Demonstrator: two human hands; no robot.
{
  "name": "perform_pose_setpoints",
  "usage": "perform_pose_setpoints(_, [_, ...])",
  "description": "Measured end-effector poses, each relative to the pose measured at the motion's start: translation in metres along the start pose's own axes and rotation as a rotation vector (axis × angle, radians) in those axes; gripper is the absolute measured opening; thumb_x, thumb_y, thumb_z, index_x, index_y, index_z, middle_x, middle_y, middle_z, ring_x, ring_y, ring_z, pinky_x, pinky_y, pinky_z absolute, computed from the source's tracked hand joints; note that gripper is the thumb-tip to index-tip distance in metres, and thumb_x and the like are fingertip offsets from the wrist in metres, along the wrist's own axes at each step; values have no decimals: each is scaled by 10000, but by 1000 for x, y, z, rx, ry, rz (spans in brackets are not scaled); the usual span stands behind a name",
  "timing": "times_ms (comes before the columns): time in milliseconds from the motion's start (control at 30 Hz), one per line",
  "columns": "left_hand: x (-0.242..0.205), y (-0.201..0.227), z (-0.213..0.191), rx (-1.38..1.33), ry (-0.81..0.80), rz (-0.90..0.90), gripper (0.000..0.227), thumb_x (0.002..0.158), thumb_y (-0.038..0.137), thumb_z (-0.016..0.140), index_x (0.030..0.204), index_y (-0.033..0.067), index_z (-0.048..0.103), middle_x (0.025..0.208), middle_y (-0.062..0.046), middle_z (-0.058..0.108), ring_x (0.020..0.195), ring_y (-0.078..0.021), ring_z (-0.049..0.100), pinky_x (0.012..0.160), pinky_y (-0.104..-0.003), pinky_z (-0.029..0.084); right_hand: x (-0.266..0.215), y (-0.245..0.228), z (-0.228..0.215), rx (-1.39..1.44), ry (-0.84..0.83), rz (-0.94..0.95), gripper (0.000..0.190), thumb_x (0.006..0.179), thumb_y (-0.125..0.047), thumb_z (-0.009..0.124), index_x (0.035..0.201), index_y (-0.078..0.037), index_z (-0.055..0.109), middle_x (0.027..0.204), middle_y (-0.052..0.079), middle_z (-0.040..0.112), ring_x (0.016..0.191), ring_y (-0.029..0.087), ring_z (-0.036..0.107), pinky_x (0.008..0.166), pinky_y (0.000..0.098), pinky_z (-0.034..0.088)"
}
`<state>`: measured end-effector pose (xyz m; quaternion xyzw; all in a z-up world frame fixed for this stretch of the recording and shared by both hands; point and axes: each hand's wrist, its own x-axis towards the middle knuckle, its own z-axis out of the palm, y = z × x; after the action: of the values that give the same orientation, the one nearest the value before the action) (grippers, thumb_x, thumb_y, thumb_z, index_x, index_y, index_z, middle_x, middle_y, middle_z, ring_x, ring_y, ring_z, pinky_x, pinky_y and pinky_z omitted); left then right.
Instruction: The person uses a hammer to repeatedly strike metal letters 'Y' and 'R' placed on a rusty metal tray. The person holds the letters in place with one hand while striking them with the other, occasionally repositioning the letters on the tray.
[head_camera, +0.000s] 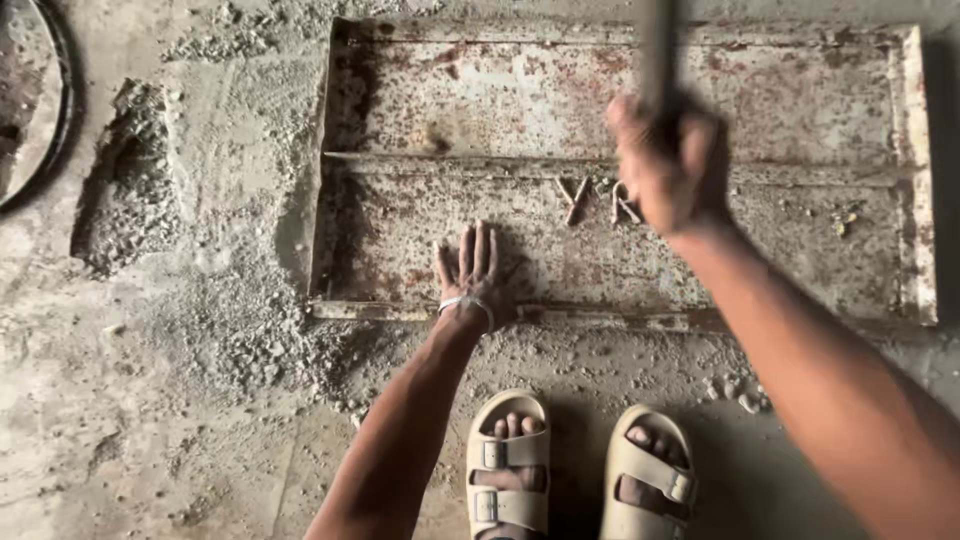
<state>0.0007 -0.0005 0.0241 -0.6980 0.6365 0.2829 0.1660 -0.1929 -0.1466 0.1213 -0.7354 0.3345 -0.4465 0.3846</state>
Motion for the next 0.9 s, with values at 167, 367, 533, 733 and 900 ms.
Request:
perform_pose_setpoints(167, [3, -3, 3, -21, -53, -51, 1497, 670, 938, 621, 1623, 77, -147, 1695, -187, -231, 1560, -344, -216, 1200, -665, -122, -37, 50, 34, -82, 76, 69, 458, 1053, -519, 604, 884, -94, 587, 588, -33, 477, 447, 101, 467, 385, 289, 418])
perform_pose_setpoints(367, [42, -23, 49, 26, 84, 13, 1369, 747, 804, 665, 1644, 131, -121, 1717, -153, -209, 1549, -389, -191, 1152, -700, -107, -106, 105, 11, -382, -423, 763, 494, 988, -533, 611, 900, -48, 571, 583, -31, 417, 445, 138, 421, 391, 326, 392])
perform_pose_setpoints(533, [57, -26, 64, 52, 497, 65, 1233, 796, 793, 598, 1614, 141, -55, 1688, -158, -136, 1539, -428, -158, 1137, -735, -105, -82, 50, -22, -458, -202, 635, 551, 931, -633, 651, 721, -131, 568, 553, -19, 490, 457, 132, 462, 425, 313, 337])
perform_pose_setpoints(733, [27, -13, 29, -49, -31, -48, 1402, 712, 878, 650, 1637, 159, -121, 1694, -157, -249, 1543, -385, -248, 1183, -694, -149, 6, -17, -41, 110, 145, -72, 537, 1113, -588, 519, 787, -162, 503, 577, -3, 491, 458, 89, 539, 400, 259, 473])
perform_pose_setpoints(900, [17, -2, 9, -32, -48, -49, 1420, 675, 895, 661, 1637, 215, -131, 1692, -151, -263, 1545, -396, -254, 1169, -724, -133, -29, 20, 3, 46, 305, 27, 509, 1111, -576, 441, 829, -153, 477, 620, -40, 456, 466, 53, 437, 349, 244, 371])
